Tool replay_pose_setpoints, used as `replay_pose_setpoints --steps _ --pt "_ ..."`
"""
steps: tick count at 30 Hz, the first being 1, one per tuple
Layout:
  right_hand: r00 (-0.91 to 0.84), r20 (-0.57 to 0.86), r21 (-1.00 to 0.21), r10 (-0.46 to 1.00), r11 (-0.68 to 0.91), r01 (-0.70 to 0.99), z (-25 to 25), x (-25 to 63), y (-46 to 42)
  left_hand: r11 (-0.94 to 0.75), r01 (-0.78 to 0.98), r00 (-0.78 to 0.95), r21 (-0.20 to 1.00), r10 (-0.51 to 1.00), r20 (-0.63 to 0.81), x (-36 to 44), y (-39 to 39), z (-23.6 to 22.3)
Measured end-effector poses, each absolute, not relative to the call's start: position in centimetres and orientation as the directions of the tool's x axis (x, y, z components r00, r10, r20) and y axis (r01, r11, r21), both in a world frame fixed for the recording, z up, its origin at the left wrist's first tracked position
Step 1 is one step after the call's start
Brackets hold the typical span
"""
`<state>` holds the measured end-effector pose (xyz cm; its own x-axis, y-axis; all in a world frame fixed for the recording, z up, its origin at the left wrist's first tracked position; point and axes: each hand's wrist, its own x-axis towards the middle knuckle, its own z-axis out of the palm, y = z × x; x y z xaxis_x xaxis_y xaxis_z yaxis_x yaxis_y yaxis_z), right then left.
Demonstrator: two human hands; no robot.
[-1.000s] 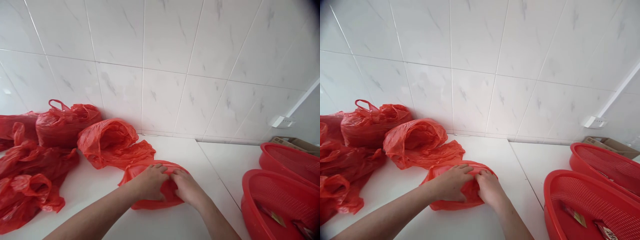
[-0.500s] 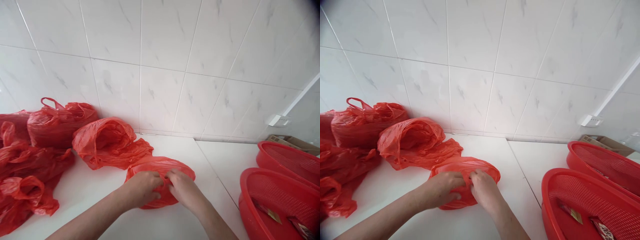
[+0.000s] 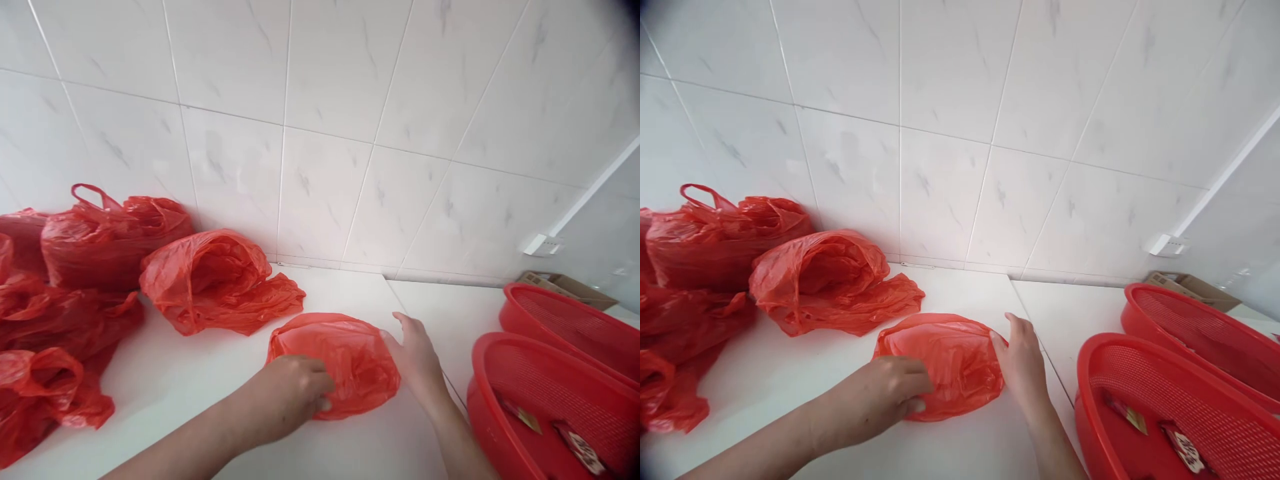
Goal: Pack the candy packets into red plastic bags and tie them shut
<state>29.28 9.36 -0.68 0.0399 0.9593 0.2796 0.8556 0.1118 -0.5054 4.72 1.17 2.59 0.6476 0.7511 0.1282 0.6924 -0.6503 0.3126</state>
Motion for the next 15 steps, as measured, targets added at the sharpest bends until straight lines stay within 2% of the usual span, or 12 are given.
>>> replay_pose_setpoints --steps 2,4,7,9,12,15 --pt "0.005 0.216 -0.531 0.976 0.113 0.840 -2.1 29.7 8.6 -0.662 0.661 0.664 0.353 0.735 0.135 5.4 2.1 2.6" --pt "-0.066 0.216 -0.516 0.974 0.171 0.839 -2.6 29.5 6.8 -0.663 0.641 0.688 0.385 0.720 0.095 6.3 3.1 2.0" --pt "-0.144 0.305 -0.426 0.941 0.270 0.863 -1.0 29.5 2.3 -0.609 0.702 0.674 0.369 0.736 -0.065 7.3 4.1 1.1" --pt "-0.176 0.377 -0.339 0.909 0.312 0.887 1.4 31.0 -0.6 -0.578 0.743 0.641 0.337 0.760 -0.110 7.5 4.2 1.1" --pt "-0.049 0.490 -0.280 0.870 0.210 0.937 5.0 36.1 -2.8 -0.591 0.743 0.613 0.314 0.789 0.033 6.5 3.5 1.4" --pt "0.155 0.350 -0.357 0.924 -0.021 0.934 6.8 43.2 -2.4 -0.669 0.699 0.604 0.253 0.741 0.292 4.0 2.3 0.8"
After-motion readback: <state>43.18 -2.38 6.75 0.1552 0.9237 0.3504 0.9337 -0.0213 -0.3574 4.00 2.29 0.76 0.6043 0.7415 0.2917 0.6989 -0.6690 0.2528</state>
